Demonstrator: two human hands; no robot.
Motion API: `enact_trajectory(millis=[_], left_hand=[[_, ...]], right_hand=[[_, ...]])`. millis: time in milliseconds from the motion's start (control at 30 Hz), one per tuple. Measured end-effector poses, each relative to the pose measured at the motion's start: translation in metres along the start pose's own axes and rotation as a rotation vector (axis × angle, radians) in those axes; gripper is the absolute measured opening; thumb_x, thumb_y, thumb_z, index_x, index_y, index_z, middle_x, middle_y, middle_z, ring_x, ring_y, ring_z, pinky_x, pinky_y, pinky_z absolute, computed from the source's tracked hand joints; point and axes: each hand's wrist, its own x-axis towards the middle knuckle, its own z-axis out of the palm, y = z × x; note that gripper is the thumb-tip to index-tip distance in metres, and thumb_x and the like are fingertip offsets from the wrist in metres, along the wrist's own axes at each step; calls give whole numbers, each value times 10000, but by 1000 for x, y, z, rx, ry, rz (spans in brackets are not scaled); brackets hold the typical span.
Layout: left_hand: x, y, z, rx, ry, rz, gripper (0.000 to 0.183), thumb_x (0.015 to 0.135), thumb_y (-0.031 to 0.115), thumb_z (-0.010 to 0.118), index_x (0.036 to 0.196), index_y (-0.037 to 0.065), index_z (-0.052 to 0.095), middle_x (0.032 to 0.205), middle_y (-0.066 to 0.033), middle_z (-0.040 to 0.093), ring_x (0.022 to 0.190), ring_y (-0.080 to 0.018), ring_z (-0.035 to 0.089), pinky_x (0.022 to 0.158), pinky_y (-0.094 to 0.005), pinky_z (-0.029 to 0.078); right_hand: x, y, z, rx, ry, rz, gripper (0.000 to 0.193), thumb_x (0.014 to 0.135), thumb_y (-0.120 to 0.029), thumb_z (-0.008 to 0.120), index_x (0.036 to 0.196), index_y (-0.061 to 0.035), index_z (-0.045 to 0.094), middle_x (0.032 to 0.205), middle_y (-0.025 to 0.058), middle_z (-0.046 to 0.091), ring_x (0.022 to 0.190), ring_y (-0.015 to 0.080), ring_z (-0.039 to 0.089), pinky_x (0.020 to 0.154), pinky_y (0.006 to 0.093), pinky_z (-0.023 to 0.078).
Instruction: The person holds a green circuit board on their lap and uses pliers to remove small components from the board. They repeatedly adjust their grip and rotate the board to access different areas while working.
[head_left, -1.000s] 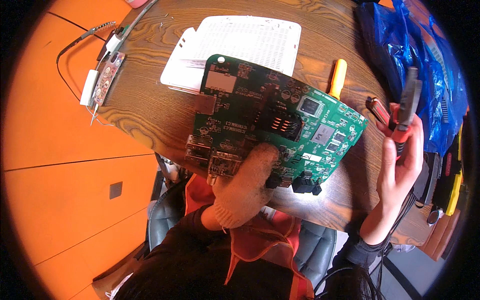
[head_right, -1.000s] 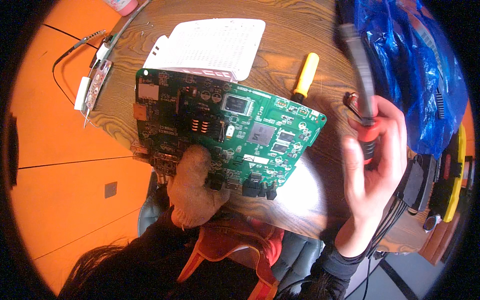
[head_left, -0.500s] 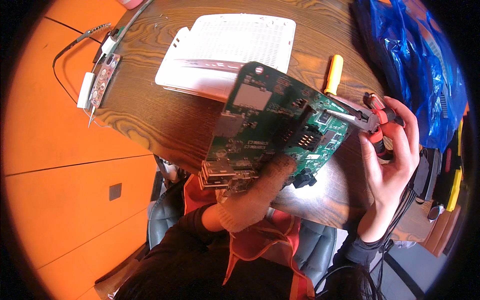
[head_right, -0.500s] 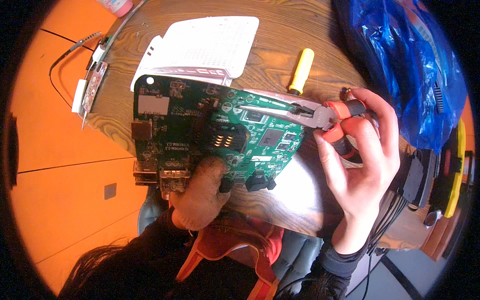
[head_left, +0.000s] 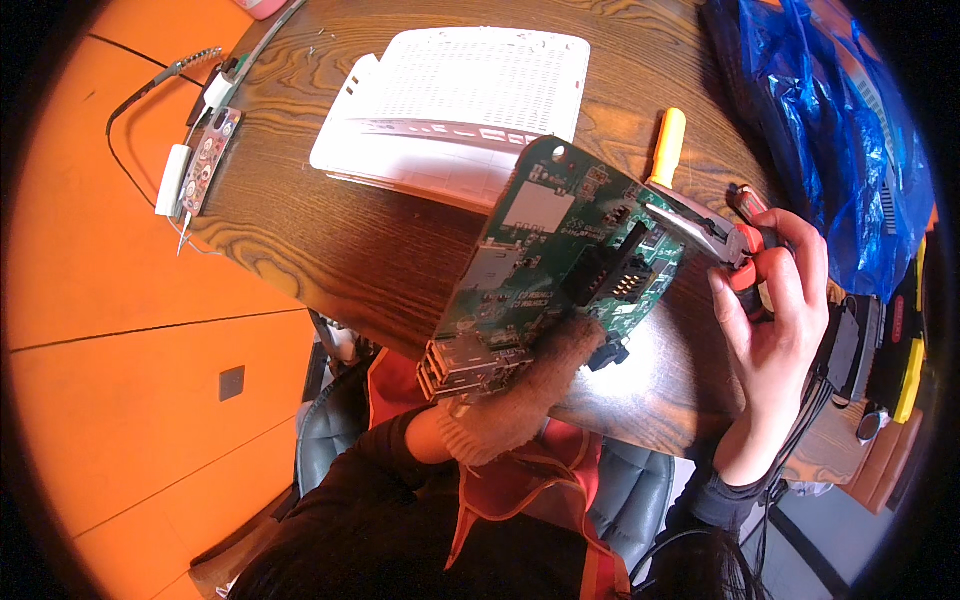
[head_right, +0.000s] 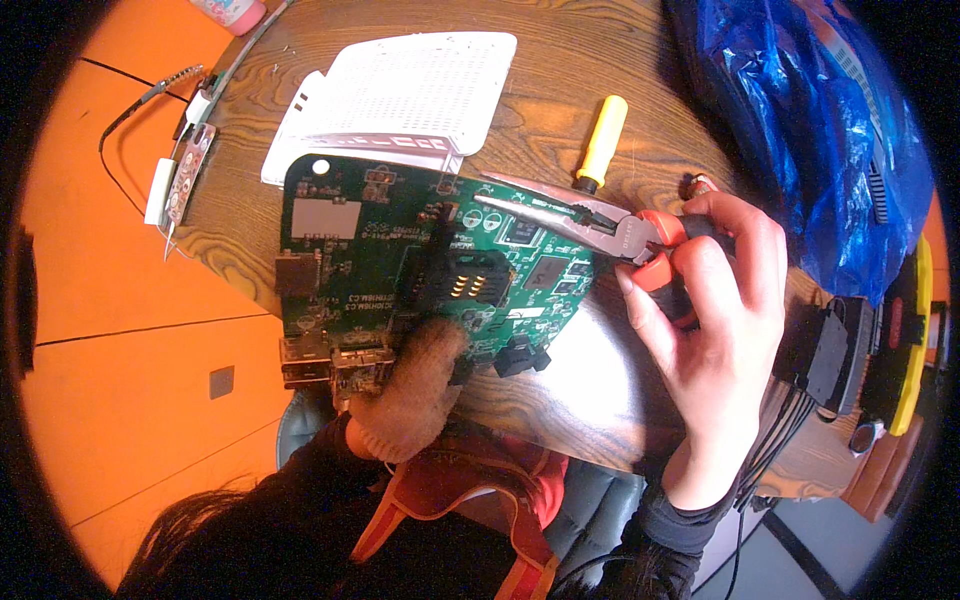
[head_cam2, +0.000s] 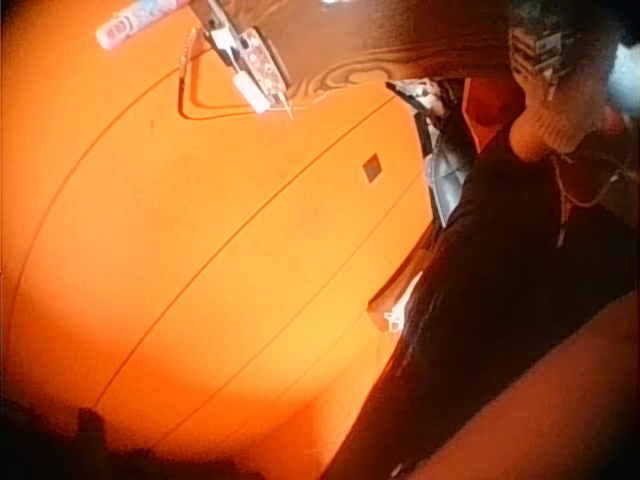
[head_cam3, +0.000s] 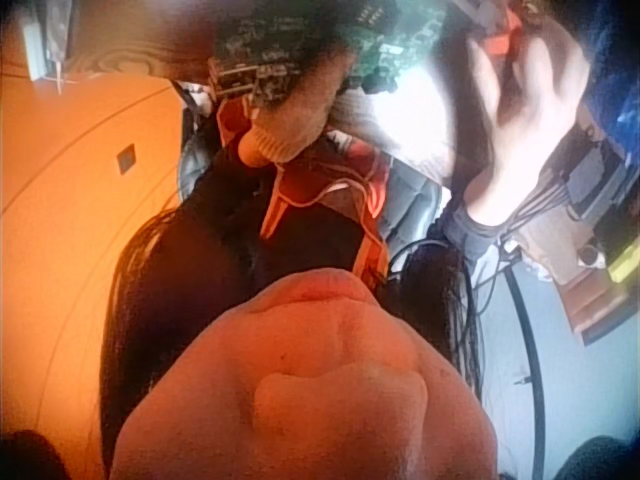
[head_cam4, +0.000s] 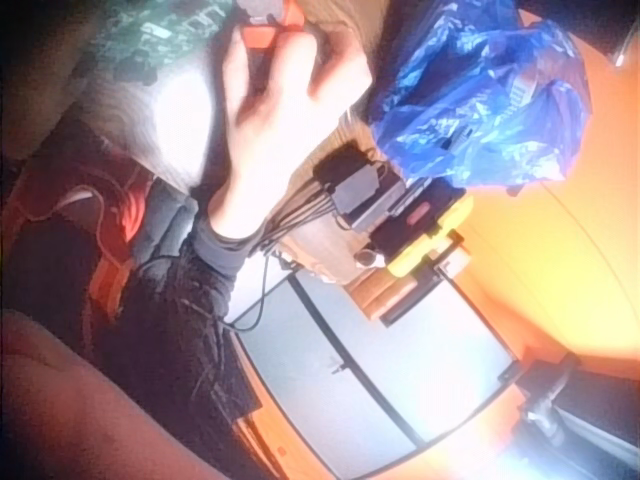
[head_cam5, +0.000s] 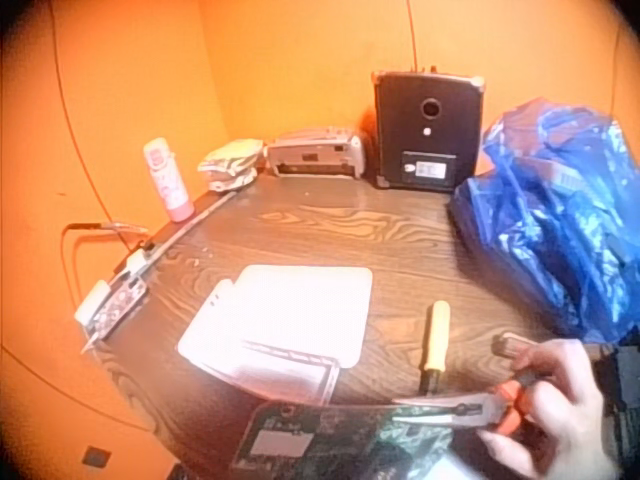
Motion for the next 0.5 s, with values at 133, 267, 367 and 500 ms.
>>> enact_trajectory(millis=[133,267,367,500], left_hand=[[0,2,-2,67,-73,110,328,837,138,600,1140,31,535,1157,-108,529,1068,-180,511,874,-323,440],[1,1,-3,82,-40,61,315,832,113,601,1130,31,539,1128,-102,548,1019,-175,537,837,-302,460],[3,2,1,35,-28,80,302,830,89,597,1120,27,541,1106,-100,561,981,-170,556,803,-282,476],[1,7,7,58,-100,205,322,865,123,532,1167,20,484,1127,-119,534,982,-202,549,778,-316,494]], right_hand=[[0,0,-1,-8,30,-4,245,594,-91,711,720,-2,521,1007,149,529,877,292,533,761,348,442],[-1,0,-3,37,29,36,255,579,-85,706,705,-4,500,998,143,531,881,284,534,763,347,440],[-1,0,-5,14,27,34,267,567,-86,708,700,-5,491,992,138,533,888,286,533,764,347,439],[-1,2,-7,-73,61,-16,281,552,-86,713,702,-8,489,989,135,535,894,293,530,768,350,436]])
